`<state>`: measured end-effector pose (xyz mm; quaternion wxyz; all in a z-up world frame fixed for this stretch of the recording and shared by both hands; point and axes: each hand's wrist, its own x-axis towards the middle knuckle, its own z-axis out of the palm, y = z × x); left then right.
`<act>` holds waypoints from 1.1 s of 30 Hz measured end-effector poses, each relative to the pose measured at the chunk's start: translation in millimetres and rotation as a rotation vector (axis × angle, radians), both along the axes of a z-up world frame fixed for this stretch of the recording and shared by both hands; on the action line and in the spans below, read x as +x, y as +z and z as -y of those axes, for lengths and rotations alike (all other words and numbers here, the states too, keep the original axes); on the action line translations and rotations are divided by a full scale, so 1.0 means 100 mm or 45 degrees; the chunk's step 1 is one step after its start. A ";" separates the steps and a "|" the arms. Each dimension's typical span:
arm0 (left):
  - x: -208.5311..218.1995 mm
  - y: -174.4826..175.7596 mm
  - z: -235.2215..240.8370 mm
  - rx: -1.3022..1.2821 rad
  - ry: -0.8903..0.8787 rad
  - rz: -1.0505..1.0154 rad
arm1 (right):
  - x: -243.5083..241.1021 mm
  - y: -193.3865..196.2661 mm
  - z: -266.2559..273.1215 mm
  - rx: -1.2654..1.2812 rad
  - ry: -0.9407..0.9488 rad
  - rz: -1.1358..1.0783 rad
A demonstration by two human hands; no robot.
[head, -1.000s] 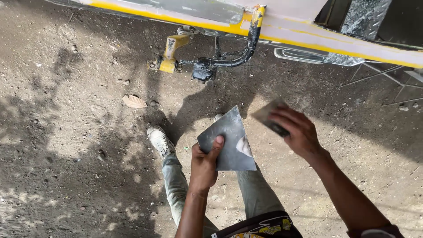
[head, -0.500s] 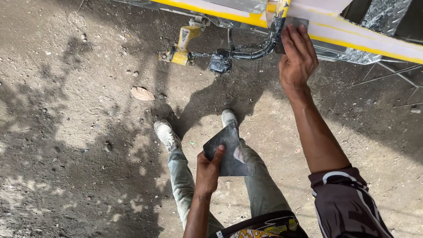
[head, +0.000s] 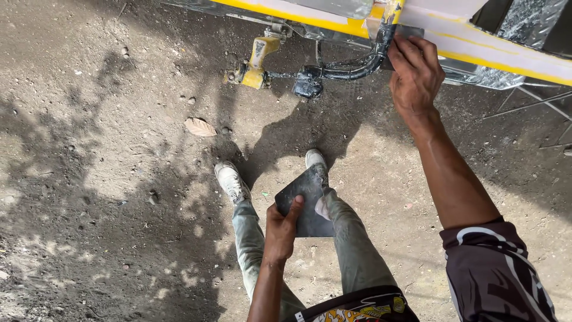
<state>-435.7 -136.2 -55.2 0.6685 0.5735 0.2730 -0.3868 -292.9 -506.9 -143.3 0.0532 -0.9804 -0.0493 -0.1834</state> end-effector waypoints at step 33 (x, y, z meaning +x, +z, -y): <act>0.43 0.69 0.24 -0.547 0.596 -0.105 | -1.88 1.72 -0.92 0.468 0.307 -0.758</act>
